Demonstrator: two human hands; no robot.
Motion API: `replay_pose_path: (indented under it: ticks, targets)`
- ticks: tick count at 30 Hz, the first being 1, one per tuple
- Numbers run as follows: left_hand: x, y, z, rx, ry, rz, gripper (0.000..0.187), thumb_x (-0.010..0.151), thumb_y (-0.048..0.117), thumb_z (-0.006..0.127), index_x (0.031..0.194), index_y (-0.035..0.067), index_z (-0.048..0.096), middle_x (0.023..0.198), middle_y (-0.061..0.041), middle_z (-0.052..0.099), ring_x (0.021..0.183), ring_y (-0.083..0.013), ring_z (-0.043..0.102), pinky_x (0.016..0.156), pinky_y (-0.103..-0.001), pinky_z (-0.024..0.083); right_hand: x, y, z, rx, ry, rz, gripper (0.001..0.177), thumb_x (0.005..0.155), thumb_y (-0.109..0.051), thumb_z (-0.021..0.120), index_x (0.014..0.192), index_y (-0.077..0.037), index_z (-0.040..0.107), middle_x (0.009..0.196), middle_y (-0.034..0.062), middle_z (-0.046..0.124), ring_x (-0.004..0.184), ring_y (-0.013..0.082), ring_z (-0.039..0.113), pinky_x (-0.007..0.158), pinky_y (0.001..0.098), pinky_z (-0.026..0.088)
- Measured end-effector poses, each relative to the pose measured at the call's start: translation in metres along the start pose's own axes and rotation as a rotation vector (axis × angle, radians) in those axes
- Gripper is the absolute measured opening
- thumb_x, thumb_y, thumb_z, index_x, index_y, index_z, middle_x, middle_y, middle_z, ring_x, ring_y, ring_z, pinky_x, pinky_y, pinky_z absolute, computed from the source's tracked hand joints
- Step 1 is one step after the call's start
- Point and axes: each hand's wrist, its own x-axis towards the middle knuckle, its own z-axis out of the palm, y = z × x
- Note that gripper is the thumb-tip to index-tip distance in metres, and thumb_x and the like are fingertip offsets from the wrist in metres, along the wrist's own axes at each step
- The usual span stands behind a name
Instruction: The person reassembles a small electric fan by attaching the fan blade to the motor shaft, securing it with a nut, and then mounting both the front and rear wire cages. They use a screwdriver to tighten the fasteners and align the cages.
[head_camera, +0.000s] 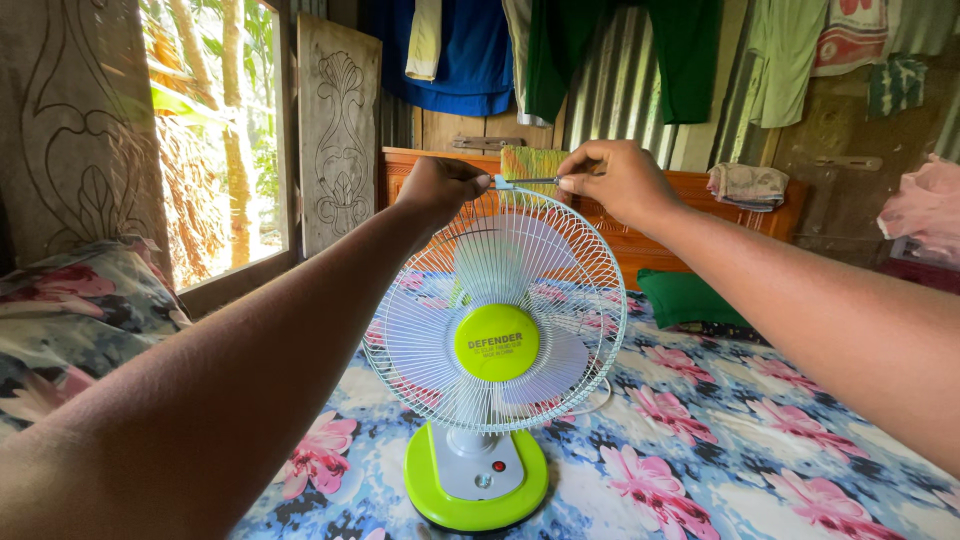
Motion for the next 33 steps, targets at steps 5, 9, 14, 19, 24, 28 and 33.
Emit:
replay_pose_path:
  ticks: [5,9,14,19,24,28,33]
  targets:
    - [-0.001,-0.001,0.0,-0.004,-0.006,-0.021,0.031,0.092,0.03,0.073,0.114,0.009,0.078,0.103,-0.009,0.079,0.096,-0.0177,0.071,0.09,-0.038,0.055,0.001,-0.003,-0.002,-0.067,-0.011,0.005,0.014,0.093,-0.015,0.075,0.104,-0.006,0.075,0.092,0.0051,0.078,0.086,0.0145,0.073,0.081,0.034,0.057]
    - [0.001,-0.002,-0.001,-0.006,0.005,-0.01,0.031,0.092,0.03,0.073,0.113,0.009,0.078,0.102,-0.009,0.079,0.094,-0.0174,0.071,0.089,-0.038,0.055,0.0,-0.001,-0.004,-0.13,0.016,0.008,0.015,0.093,-0.017,0.075,0.105,-0.008,0.075,0.096,0.005,0.077,0.087,0.0155,0.072,0.081,0.0357,0.056]
    - [0.003,-0.005,0.001,-0.021,0.0,0.014,0.028,0.092,0.028,0.074,0.111,0.007,0.079,0.098,-0.009,0.078,0.089,-0.0162,0.068,0.085,-0.036,0.054,0.003,0.003,-0.004,-0.143,0.023,-0.036,0.015,0.09,-0.016,0.077,0.103,-0.007,0.075,0.099,0.0056,0.077,0.092,0.0172,0.071,0.084,0.0374,0.055]
    - [0.005,-0.009,0.0,-0.053,0.0,0.027,0.027,0.092,0.026,0.074,0.111,0.007,0.079,0.094,-0.007,0.078,0.086,-0.0142,0.067,0.083,-0.035,0.053,0.004,0.003,-0.001,-0.082,-0.039,0.046,0.017,0.095,-0.019,0.071,0.108,-0.009,0.075,0.097,0.0055,0.078,0.091,0.0167,0.075,0.087,0.0364,0.059]
    - [0.006,-0.011,-0.003,-0.054,-0.019,0.031,0.028,0.092,0.026,0.074,0.111,0.006,0.079,0.093,-0.007,0.077,0.085,-0.0141,0.067,0.083,-0.034,0.053,0.002,-0.003,-0.006,-0.153,-0.073,-0.059,0.023,0.092,-0.018,0.073,0.11,-0.005,0.075,0.095,0.0091,0.077,0.089,0.0177,0.074,0.083,0.0359,0.058]
    - [0.005,-0.011,-0.003,-0.063,-0.023,0.05,0.028,0.093,0.026,0.075,0.111,0.005,0.079,0.091,-0.009,0.076,0.083,-0.0148,0.065,0.082,-0.034,0.053,0.009,-0.004,-0.015,-0.219,-0.103,-0.204,0.026,0.089,-0.015,0.076,0.111,-0.001,0.076,0.096,0.0096,0.076,0.088,0.018,0.072,0.08,0.0348,0.054]
    - [0.006,-0.009,-0.004,-0.034,-0.009,0.022,0.028,0.091,0.025,0.076,0.111,0.007,0.079,0.092,-0.007,0.077,0.083,-0.0141,0.066,0.081,-0.034,0.054,0.026,0.008,-0.015,-0.059,-0.302,0.25,0.025,0.101,-0.025,0.065,0.11,-0.004,0.076,0.089,0.0118,0.074,0.065,0.0186,0.054,0.062,0.0362,0.046]
